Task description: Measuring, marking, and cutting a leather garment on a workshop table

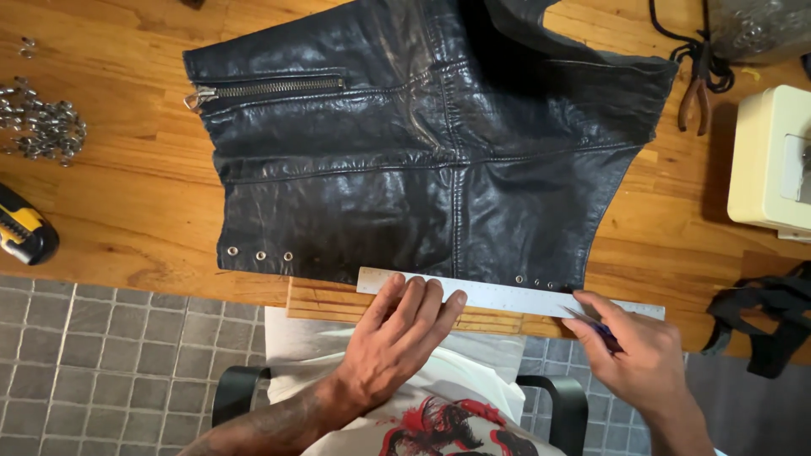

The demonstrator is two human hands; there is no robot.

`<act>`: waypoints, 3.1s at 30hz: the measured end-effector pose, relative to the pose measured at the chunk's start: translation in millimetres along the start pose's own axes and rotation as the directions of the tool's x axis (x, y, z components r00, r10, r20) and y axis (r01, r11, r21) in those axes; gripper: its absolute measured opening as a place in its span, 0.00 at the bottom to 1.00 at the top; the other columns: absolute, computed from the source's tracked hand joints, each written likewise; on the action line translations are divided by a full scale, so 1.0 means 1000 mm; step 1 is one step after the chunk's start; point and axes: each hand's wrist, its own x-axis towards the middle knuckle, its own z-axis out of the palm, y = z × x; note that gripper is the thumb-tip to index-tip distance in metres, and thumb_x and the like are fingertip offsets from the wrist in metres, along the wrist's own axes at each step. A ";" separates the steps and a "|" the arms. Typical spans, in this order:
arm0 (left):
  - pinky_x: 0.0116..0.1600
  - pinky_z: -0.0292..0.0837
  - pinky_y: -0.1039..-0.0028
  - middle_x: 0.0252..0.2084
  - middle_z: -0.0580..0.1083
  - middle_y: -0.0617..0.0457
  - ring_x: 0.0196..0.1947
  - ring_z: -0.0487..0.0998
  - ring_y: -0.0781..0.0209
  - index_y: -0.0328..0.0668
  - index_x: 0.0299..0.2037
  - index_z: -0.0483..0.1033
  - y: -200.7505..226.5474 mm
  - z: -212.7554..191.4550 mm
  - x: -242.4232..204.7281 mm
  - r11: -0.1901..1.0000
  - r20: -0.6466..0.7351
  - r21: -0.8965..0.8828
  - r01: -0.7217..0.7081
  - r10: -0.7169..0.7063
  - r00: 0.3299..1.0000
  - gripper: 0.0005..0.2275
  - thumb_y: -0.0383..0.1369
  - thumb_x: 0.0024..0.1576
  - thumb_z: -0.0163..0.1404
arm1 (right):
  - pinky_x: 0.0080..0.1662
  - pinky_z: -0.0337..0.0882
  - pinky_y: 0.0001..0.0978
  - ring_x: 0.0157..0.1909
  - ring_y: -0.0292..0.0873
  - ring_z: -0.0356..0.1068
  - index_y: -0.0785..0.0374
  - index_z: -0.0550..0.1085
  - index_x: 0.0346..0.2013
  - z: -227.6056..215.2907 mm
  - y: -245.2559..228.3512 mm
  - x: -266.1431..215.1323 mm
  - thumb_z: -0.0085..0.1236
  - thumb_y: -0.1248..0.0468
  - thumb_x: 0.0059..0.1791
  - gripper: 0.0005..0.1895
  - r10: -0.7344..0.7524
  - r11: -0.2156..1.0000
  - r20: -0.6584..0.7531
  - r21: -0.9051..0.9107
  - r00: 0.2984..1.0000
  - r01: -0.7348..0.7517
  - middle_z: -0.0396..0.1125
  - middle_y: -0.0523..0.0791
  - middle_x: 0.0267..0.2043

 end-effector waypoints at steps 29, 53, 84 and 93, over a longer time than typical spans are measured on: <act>0.66 0.69 0.63 0.49 0.72 0.52 0.52 0.73 0.60 0.46 0.58 0.75 -0.004 -0.005 0.009 0.999 -0.052 0.048 0.023 -0.021 0.998 0.13 0.23 0.66 0.48 | 0.30 0.71 0.27 0.20 0.31 0.66 0.63 0.81 0.49 -0.004 -0.005 0.007 0.65 0.58 0.47 0.18 0.045 0.998 0.049 0.031 0.998 -0.047 0.76 0.38 0.30; 0.66 0.68 0.62 0.50 0.72 0.51 0.53 0.73 0.60 0.45 0.60 0.74 -0.006 -0.004 0.002 0.999 -0.064 0.044 0.013 -0.011 0.998 0.13 0.26 0.66 0.49 | 0.26 0.64 0.33 0.23 0.39 0.57 0.50 0.76 0.60 -0.022 -0.042 0.080 0.64 0.53 0.51 0.23 -0.429 0.895 0.142 -0.066 0.892 0.441 0.60 0.41 0.34; 0.68 0.68 0.63 0.50 0.72 0.53 0.52 0.74 0.61 0.46 0.61 0.73 -0.006 0.000 0.000 0.997 -0.084 0.075 0.024 -0.018 0.996 0.18 0.20 0.62 0.53 | 0.21 0.61 0.50 0.22 0.52 0.68 0.54 0.64 0.27 -0.003 -0.069 0.123 0.51 0.55 0.55 0.14 -0.392 0.868 0.508 -0.072 0.767 0.491 0.62 0.40 0.22; 0.68 0.66 0.64 0.51 0.71 0.51 0.53 0.73 0.60 0.45 0.55 0.77 -0.008 -0.012 0.000 0.997 -0.074 0.061 0.036 -0.032 0.997 0.14 0.26 0.68 0.36 | 0.24 0.67 0.50 0.23 0.54 0.74 0.56 0.70 0.38 0.005 -0.088 0.122 0.54 0.64 0.41 0.11 -0.312 0.720 0.716 -0.251 0.625 0.647 0.70 0.42 0.28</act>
